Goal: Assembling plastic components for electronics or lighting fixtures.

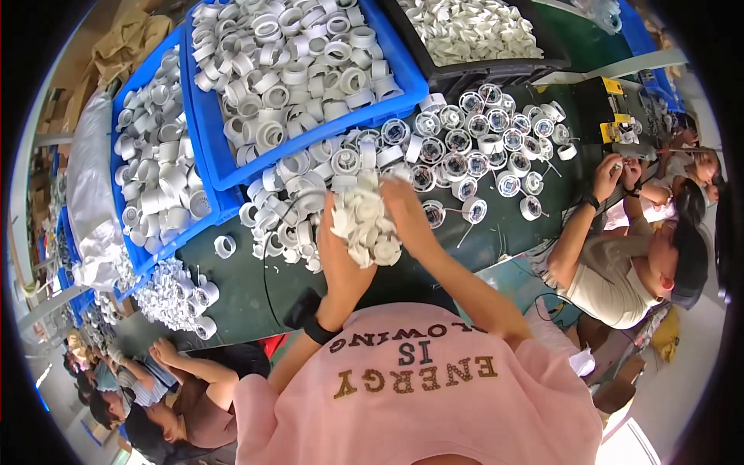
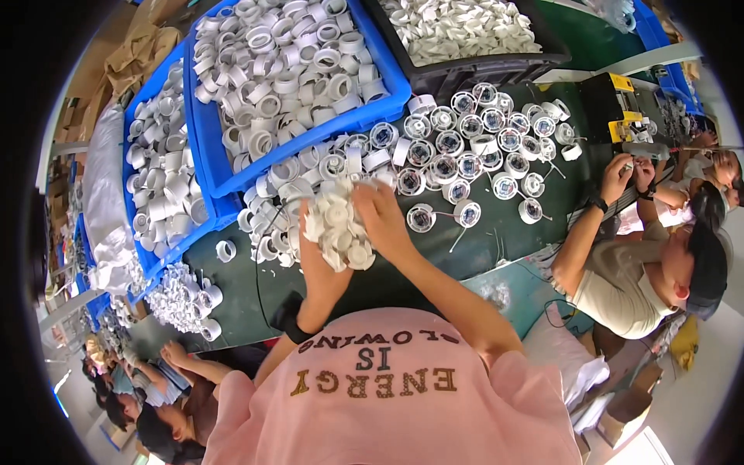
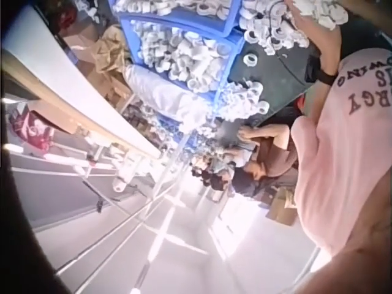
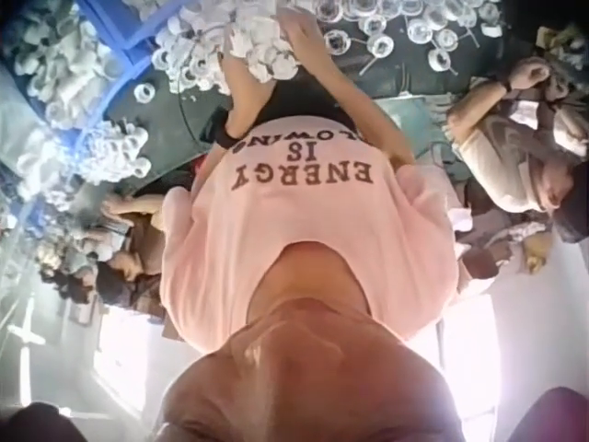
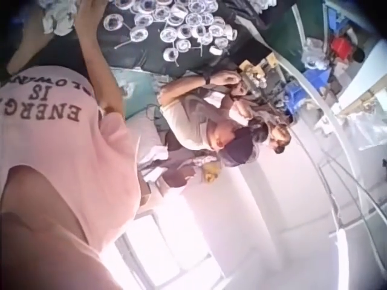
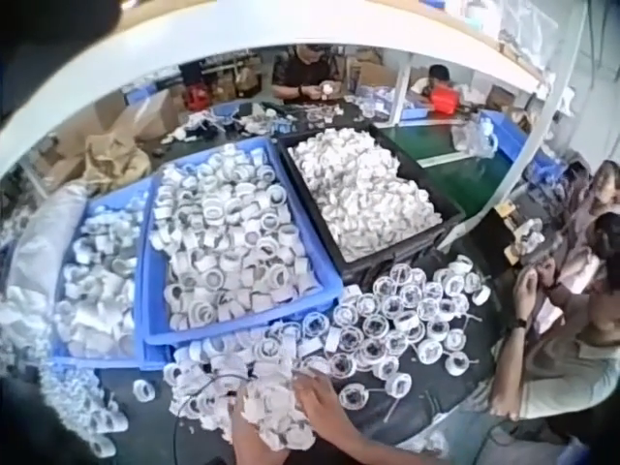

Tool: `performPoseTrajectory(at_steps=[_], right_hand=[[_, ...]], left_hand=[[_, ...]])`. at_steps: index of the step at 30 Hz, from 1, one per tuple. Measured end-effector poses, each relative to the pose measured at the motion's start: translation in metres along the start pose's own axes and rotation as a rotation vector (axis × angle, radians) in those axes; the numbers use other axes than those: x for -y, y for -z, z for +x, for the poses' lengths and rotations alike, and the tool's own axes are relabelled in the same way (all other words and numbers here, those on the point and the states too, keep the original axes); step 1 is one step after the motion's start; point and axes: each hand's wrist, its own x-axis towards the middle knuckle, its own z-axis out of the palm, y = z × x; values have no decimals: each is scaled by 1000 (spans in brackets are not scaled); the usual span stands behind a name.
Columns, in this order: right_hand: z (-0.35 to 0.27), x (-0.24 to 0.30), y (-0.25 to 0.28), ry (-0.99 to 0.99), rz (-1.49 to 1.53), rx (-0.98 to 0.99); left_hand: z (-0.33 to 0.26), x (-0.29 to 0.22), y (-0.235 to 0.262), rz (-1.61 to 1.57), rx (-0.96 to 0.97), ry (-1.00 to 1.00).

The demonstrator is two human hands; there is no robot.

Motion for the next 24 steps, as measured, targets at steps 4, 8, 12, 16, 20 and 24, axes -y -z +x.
performPoseTrajectory(at_steps=[4, 8, 12, 16, 20, 24], right_hand=[[-6, -41, -10, -11, -92, 61], [18, -49, -9, 42, -302, 66], [23, -31, -19, -212, -358, 44], [32, -23, -5, -246, -377, 190], [41, 31, 7, -197, -673, 394], [67, 40, 47, -33, -829, 507]], left_hand=[[-25, 21, -2, 116, -1, 47], [-10, 31, -10, 358, 11, 14], [7, 40, 7, 345, 41, 80], [25, 24, 34, 372, 321, 254], [53, 3, 66, 614, 497, 163], [122, -31, 54, 613, 449, -130]])
